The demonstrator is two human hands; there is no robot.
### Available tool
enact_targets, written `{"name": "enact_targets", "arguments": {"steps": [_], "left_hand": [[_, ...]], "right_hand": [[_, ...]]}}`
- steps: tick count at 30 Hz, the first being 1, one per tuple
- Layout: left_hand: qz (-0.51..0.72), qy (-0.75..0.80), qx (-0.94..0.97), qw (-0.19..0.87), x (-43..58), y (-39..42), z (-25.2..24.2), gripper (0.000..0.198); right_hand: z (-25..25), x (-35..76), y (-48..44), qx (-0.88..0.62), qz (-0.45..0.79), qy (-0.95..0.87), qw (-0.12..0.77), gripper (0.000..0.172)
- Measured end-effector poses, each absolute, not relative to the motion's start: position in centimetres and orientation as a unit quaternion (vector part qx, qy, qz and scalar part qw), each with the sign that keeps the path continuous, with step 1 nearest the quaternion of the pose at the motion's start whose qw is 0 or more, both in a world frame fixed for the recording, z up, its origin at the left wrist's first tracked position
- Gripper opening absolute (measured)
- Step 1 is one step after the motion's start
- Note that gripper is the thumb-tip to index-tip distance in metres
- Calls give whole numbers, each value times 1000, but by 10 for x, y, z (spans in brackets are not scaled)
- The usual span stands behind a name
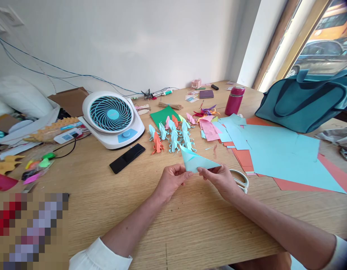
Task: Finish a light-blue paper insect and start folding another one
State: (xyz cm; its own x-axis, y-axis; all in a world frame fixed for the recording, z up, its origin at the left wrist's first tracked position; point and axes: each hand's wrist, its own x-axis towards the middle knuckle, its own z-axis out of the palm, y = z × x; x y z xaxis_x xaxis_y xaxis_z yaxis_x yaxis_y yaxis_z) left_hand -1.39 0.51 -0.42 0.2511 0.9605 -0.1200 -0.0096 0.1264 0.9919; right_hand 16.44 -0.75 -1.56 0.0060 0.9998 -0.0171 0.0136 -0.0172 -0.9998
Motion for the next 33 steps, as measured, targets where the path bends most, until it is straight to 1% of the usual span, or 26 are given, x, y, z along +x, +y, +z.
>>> {"name": "enact_targets", "arguments": {"steps": [10, 21, 27, 33], "left_hand": [[430, 477, 514, 568, -13, 6, -10, 40], [450, 467, 515, 561, -12, 4, -9, 44], [451, 461, 524, 557, -10, 3, -11, 39], [444, 467, 524, 557, -11, 4, -12, 36]], "right_hand": [[-12, 163, -9, -514, 488, -501, 497, 41], [-15, 161, -7, -482, 527, -492, 498, 42], [-20, 159, -5, -454, 540, -507, 495, 44], [-18, 159, -5, -462, 525, -513, 498, 47]]}}
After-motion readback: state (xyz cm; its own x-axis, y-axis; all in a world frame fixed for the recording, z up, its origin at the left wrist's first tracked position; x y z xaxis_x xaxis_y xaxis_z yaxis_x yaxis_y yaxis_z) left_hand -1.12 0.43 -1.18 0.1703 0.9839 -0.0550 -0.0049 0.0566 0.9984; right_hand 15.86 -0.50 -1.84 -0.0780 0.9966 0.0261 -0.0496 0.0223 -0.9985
